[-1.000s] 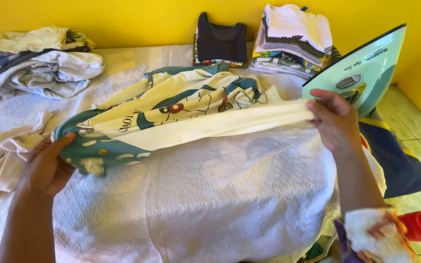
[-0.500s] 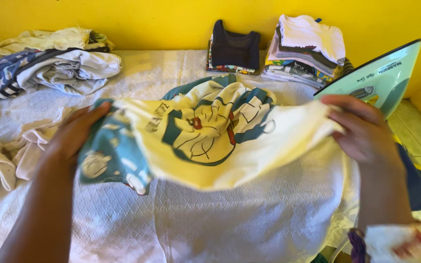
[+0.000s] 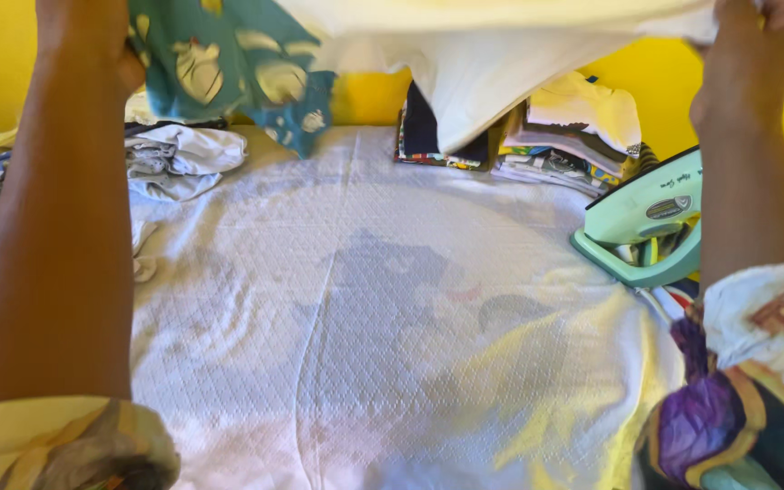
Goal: The person irons a dark sleeveless top on a white cloth-covered surface, then folds it and places it on a stack. The person then irons a white t-shirt with a cartoon character print and folds it.
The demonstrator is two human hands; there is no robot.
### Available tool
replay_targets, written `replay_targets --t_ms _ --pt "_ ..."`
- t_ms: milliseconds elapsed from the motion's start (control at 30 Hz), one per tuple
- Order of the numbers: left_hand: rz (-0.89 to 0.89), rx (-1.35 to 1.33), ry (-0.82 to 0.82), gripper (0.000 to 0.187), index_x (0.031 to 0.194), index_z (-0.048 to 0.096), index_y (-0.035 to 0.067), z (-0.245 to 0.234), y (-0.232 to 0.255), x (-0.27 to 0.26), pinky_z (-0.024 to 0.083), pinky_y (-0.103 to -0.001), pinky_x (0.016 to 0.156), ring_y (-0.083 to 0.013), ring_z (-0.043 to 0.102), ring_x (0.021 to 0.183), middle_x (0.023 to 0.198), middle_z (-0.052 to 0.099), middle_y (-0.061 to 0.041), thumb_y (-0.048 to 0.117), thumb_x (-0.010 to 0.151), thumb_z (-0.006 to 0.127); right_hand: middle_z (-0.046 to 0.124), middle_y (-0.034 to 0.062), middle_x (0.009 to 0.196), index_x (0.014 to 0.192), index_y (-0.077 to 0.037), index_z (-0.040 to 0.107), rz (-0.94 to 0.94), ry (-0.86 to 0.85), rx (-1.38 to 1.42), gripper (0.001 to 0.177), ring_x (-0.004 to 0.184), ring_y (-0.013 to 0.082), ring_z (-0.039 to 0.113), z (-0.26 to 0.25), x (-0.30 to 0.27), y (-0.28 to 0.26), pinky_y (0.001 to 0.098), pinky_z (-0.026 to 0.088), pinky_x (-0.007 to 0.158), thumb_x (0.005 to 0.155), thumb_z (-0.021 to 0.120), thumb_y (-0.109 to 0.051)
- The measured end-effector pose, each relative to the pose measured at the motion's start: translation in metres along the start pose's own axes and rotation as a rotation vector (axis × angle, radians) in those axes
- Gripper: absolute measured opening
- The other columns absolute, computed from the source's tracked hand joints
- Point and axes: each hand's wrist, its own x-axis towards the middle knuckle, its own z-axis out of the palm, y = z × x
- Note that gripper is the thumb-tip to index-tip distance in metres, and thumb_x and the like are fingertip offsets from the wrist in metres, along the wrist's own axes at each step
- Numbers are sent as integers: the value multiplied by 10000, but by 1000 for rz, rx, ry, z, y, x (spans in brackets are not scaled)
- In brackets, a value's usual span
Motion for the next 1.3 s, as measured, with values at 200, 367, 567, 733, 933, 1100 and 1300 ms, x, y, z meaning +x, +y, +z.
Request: replay_targets --t_ms 200,367,567,733,933,1100,1300 --pt "-294 359 -36 281 1262 653 170 -45 -26 -109 637 -389 674 -135 728 833 1078 742 -15 191 985 697 720 15 1126 1136 -35 723 299 -68 -268 191 931 88 683 -24 -116 13 286 617 724 1004 603 32" --pt "-618 453 74 753 1522 442 176 -77 -90 -213 613 -431 663 -241 698 859 1103 716 -114 137 849 777 649 21 926 1191 -63 758 477 -231 -487 259 702 78 551 -45 -215 25 276 601 715 992 603 -6" --pt "-663 603 -60 972 1619 242 178 -95 -95 -283 577 -351 738 -208 711 918 1112 729 -172 123 837 816 608 -25 727 1138 -69 765 647 -333 -600 223 606 51 576 -60 -263 38 247 468 581 951 646 -39" --pt "-542 506 -237 950 1635 286 180 -107 -90 -297 575 -305 676 -159 696 812 990 742 -128 174 818 771 520 -7 694 1168 -101 786 589 -316 -696 216 614 72 524 -72 -254 35 247 487 601 990 668 -71" --pt "-715 704 -195 903 1654 306 255 -89 -67 -316 373 -345 542 -174 491 672 851 598 -124 160 891 779 654 126 957 1106 -100 788 -204 -513 -1145 263 931 279 634 -42 -254 10 369 518 845 847 798 -57" --pt "-693 458 -205 911 1598 323 206 -78 -54 -322 590 -321 628 -179 704 789 961 748 -142 106 813 775 698 77 1074 1161 -105 723 153 -753 -416 273 937 159 695 72 -283 -6 277 570 851 900 701 -29" --pt "-724 417 -93 761 1547 415 176 -73 -43 -328 659 -407 669 -190 726 825 997 742 -107 134 862 743 673 112 977 1100 -49 721 -168 -1119 -304 318 911 300 665 206 -342 -51 400 551 760 819 798 -176"
